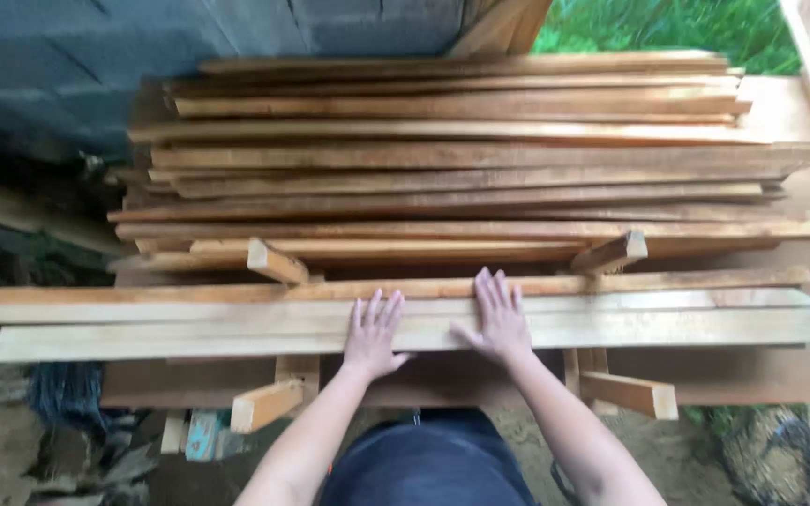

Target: The person aligns several thin wooden planks on a wooden workbench. They then use a black strap to tie the planks together, wrapping the strap around the stack and securing it with a knot.

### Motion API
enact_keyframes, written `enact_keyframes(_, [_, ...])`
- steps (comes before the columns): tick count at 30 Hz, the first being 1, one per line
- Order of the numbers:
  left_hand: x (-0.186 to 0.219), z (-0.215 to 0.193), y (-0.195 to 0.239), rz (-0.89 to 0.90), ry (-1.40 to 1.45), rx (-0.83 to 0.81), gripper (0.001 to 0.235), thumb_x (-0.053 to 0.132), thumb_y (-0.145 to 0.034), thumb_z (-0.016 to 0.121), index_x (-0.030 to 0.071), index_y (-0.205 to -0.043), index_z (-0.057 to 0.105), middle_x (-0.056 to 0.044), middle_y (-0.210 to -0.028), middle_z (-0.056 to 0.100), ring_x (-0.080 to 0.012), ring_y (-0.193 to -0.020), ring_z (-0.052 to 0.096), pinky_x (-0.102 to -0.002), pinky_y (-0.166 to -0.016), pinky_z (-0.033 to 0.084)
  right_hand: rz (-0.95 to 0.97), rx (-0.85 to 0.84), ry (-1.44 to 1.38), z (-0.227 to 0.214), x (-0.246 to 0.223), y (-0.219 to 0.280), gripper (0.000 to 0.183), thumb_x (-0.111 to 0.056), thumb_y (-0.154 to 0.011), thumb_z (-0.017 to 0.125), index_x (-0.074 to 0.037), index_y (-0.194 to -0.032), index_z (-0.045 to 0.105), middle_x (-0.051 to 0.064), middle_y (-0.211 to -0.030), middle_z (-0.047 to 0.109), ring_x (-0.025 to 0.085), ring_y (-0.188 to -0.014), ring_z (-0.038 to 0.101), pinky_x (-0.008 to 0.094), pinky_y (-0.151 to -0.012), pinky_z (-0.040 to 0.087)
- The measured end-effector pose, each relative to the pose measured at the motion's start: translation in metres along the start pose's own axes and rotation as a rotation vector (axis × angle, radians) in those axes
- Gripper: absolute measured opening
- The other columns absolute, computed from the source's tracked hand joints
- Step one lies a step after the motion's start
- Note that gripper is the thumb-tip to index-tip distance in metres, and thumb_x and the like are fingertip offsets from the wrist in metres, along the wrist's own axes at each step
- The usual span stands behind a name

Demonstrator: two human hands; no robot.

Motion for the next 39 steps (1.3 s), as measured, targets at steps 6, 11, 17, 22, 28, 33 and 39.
enact_keyframes(6, [0.008, 0.026, -0.026, -0.188, 0.211, 0.25, 0.093, 0.073, -0.095, 0.04, 0.01, -0.162, 0.027, -0.008, -0.169, 0.025, -0.0354, -0.154, 0.02, -0.064, -0.122, 0.009, 0.153, 0.011, 0.054, 0.007, 0.009, -0.003, 0.094, -0.078, -0.088, 0.045, -0.017, -0.159, 0.035, 0.001, -0.166, 0.034, 0.029, -0.156, 0.023, 0.063, -0.123, 0.019])
enact_keyframes(11, [0.013, 0.022, -0.034, -0.18, 0.084, 0.183, 0.083, 0.065, -0.095, 0.041, 0.014, -0.16, 0.03, -0.007, -0.171, 0.02, -0.0374, -0.155, 0.018, -0.069, -0.12, 0.015, 0.113, 0.087, 0.107, -0.003, 0.004, -0.002, 0.082, -0.067, -0.091, 0.048, -0.018, -0.157, 0.04, 0.002, -0.165, 0.035, 0.031, -0.154, 0.028, 0.062, -0.121, 0.022])
enact_keyframes(17, [0.012, 0.018, -0.031, -0.168, 0.066, 0.237, 0.085, 0.066, -0.093, 0.04, 0.015, -0.16, 0.029, -0.008, -0.171, 0.019, -0.0392, -0.155, 0.016, -0.071, -0.118, 0.016, 0.058, 0.078, 0.117, 0.005, 0.008, -0.021, 0.078, -0.07, -0.086, 0.052, -0.02, -0.146, 0.048, 0.0, -0.144, 0.048, 0.028, -0.141, 0.038, 0.061, -0.12, 0.024])
enact_keyframes(22, [0.016, 0.02, -0.024, -0.172, 0.062, 0.24, 0.083, 0.064, -0.092, 0.042, 0.016, -0.159, 0.033, -0.008, -0.171, 0.021, -0.0388, -0.156, 0.017, -0.071, -0.119, 0.016, -0.057, 0.068, 0.066, -0.021, -0.014, -0.078, 0.061, -0.073, -0.091, 0.049, -0.018, -0.078, 0.071, 0.005, -0.078, 0.075, 0.027, -0.076, 0.075, 0.042, -0.087, 0.051])
enact_keyframes(28, [0.012, 0.024, -0.029, -0.204, 0.065, 0.284, 0.071, 0.055, -0.096, 0.038, 0.019, -0.157, 0.035, -0.006, -0.168, 0.025, -0.0362, -0.155, 0.019, -0.069, -0.119, 0.017, 0.109, -0.723, -0.045, 0.021, -0.012, -0.105, 0.098, -0.094, -0.08, 0.019, -0.02, -0.084, 0.083, 0.015, -0.098, 0.079, 0.038, -0.108, 0.073, 0.049, -0.089, 0.056])
enact_keyframes(33, [0.009, 0.019, -0.031, -0.191, 0.076, 0.336, 0.068, 0.054, -0.095, 0.04, 0.021, -0.155, 0.039, -0.006, -0.166, 0.03, -0.0351, -0.154, 0.023, -0.068, -0.119, 0.017, 0.056, -0.662, 0.019, -0.034, -0.035, -0.107, 0.095, -0.087, -0.085, 0.026, -0.011, -0.092, 0.083, 0.017, -0.097, 0.079, 0.036, -0.105, 0.075, 0.046, -0.088, 0.057])
enact_keyframes(39, [0.014, 0.01, -0.026, -0.194, 0.092, 0.325, 0.072, 0.058, -0.094, 0.043, 0.02, -0.155, 0.038, -0.006, -0.167, 0.028, -0.0348, -0.154, 0.022, -0.067, -0.12, 0.016, 0.078, -0.689, -0.013, -0.03, -0.033, -0.1, 0.095, -0.088, -0.084, 0.027, -0.012, -0.095, 0.082, 0.017, -0.101, 0.079, 0.037, -0.109, 0.073, 0.046, -0.091, 0.055])
Point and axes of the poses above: each hand's wrist, its own y-axis away from the middle knuckle, its own z-axis out of the palm, x = y × z, the point moved 9 cm from there along -y, towards the middle knuckle
